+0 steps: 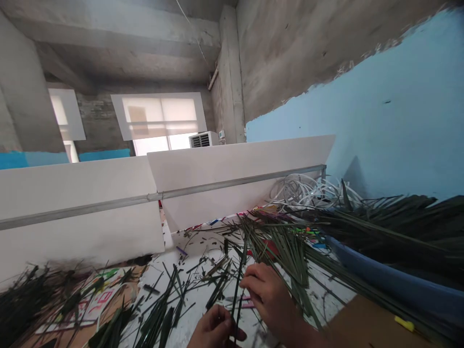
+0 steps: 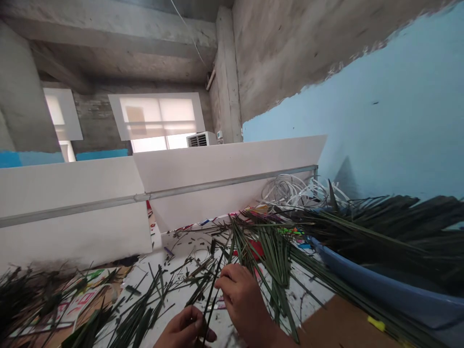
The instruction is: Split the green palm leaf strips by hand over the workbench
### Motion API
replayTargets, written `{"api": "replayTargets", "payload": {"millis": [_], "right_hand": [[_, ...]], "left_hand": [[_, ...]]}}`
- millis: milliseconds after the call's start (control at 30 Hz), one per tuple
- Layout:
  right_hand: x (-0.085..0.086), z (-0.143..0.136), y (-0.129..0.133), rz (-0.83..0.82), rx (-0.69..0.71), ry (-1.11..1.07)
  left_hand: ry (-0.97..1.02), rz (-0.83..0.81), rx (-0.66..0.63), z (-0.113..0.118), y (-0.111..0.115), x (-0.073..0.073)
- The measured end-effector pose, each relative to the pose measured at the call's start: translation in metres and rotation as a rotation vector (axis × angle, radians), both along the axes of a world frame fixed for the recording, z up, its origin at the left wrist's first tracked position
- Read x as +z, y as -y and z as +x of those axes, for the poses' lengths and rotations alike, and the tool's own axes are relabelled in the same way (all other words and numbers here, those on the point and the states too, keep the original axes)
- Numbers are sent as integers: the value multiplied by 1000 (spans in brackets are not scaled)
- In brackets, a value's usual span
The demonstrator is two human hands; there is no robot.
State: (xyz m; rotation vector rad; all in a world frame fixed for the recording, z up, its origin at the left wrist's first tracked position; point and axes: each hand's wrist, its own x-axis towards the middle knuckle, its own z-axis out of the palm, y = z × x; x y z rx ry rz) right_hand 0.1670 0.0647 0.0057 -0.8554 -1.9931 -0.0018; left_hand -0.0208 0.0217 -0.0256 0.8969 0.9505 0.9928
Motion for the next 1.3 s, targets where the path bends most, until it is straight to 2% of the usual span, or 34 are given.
{"api": "replayTargets", "payload": {"millis": [100, 200, 500, 733, 800, 867, 1000, 1067, 1167, 1300], "right_hand": [[2, 5, -2, -36, -24, -31], [1, 9, -7, -52, -46, -54], [-4, 13, -14, -59, -45, -97], [0, 9, -10, -130, -10, -230], [-1, 6, -9, -203, 2, -330], [-4, 1, -8, -367, 48, -408], [-14, -13, -5, -826, 293, -504], [-18, -19, -3, -963, 396, -555], [-19, -24, 0, -1050, 435, -626], [-19, -25, 2, -1069, 436, -691]], "left_hand": [[-111, -16, -36, 7, 4, 2], [-188, -12, -1, 10, 6, 2], [-202, -5, 54, 12, 24, 19], [-189, 17, 120, 11, 21, 21], [-168, 1, 164, 10, 18, 19], [-153, -7, 206, 8, 16, 18], [-153, 21, 219, 8, 13, 15], [-198, 42, 198, 10, 11, 14], [-278, 72, 160, 15, 10, 12], [-293, 93, 155, 19, 12, 12]]}}
